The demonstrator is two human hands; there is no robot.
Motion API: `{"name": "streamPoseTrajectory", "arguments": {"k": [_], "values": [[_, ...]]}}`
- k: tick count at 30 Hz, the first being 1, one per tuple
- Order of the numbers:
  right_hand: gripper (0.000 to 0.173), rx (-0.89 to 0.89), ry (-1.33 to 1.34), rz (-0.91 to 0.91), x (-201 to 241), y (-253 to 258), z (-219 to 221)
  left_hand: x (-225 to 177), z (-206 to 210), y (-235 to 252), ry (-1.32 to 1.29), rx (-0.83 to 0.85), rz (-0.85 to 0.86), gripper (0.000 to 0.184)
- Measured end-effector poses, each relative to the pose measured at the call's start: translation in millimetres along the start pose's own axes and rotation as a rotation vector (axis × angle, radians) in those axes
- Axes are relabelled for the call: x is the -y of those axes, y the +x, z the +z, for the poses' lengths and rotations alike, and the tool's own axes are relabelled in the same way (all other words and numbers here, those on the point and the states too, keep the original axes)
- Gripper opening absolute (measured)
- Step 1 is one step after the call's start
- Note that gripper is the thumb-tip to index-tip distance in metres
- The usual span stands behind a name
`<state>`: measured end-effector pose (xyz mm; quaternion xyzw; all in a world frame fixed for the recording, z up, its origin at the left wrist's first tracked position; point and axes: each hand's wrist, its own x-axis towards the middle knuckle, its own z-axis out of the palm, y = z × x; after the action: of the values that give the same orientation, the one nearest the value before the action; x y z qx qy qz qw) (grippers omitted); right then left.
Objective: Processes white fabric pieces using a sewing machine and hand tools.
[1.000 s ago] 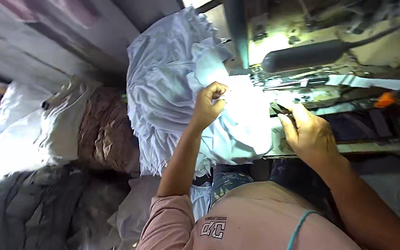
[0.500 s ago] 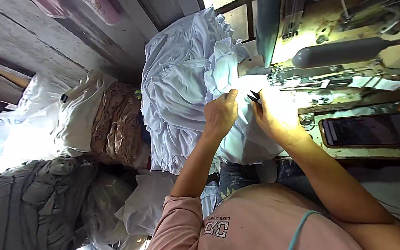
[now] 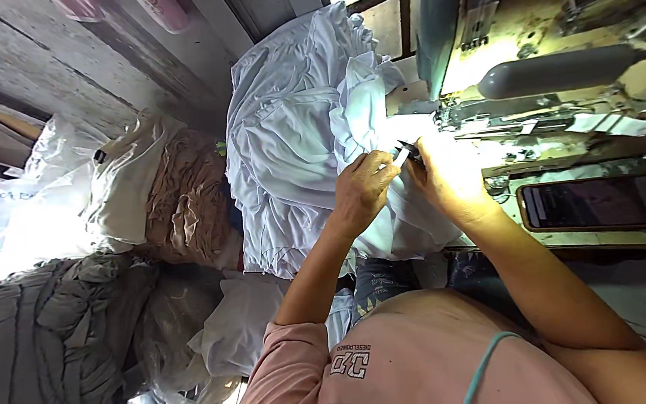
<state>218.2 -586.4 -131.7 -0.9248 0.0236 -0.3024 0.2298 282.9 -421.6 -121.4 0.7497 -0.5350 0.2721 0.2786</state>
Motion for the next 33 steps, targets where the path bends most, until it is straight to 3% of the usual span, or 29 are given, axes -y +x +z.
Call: {"name": "streamPoseTrajectory", "arguments": {"k": [7, 11, 15, 17, 19, 21, 24, 27, 29, 31, 33], "values": [[0.016, -0.042, -0.043, -0.06, 0, 5, 7, 6, -2, -7, -0.079, 0.069, -0.02, 0.013], [0.02, -0.055, 0.008, -0.185, -12, 4, 9, 9, 0, -7, -0.158, 0.021, 0.009, 0.011], [0.024, -0.171, 0.072, -0.297, -20, -21, 4, 8, -4, -12, -0.199, 0.006, -0.003, 0.01], [0.029, -0.176, 0.139, -0.246, -29, -48, -11, 18, -13, -18, -0.221, -0.011, -0.04, 0.008], [0.03, -0.1, 0.156, -0.115, -50, -85, -33, 35, -27, -28, -0.317, -0.052, -0.129, 0.008], [0.033, -0.036, 0.097, 0.039, -82, -126, -54, 54, -43, -38, -0.484, -0.142, -0.275, 0.019], [0.033, 0.087, 0.005, 0.296, -126, -175, -93, 78, -74, -48, -0.773, -0.464, -0.552, 0.021], [0.031, 0.02, -0.025, 0.325, -159, -194, -127, 90, -118, -54, -0.931, -0.728, -0.642, 0.023], [0.031, 0.04, -0.029, 0.265, -173, -192, -143, 93, -133, -59, -0.961, -0.834, -0.596, 0.038], [0.03, 0.109, -0.043, 0.215, -179, -181, -153, 85, -131, -58, -0.838, -0.814, -0.632, 0.049], [0.029, 0.208, -0.071, 0.158, -184, -170, -157, 72, -119, -57, -0.676, -0.611, -0.821, 0.048]]}}
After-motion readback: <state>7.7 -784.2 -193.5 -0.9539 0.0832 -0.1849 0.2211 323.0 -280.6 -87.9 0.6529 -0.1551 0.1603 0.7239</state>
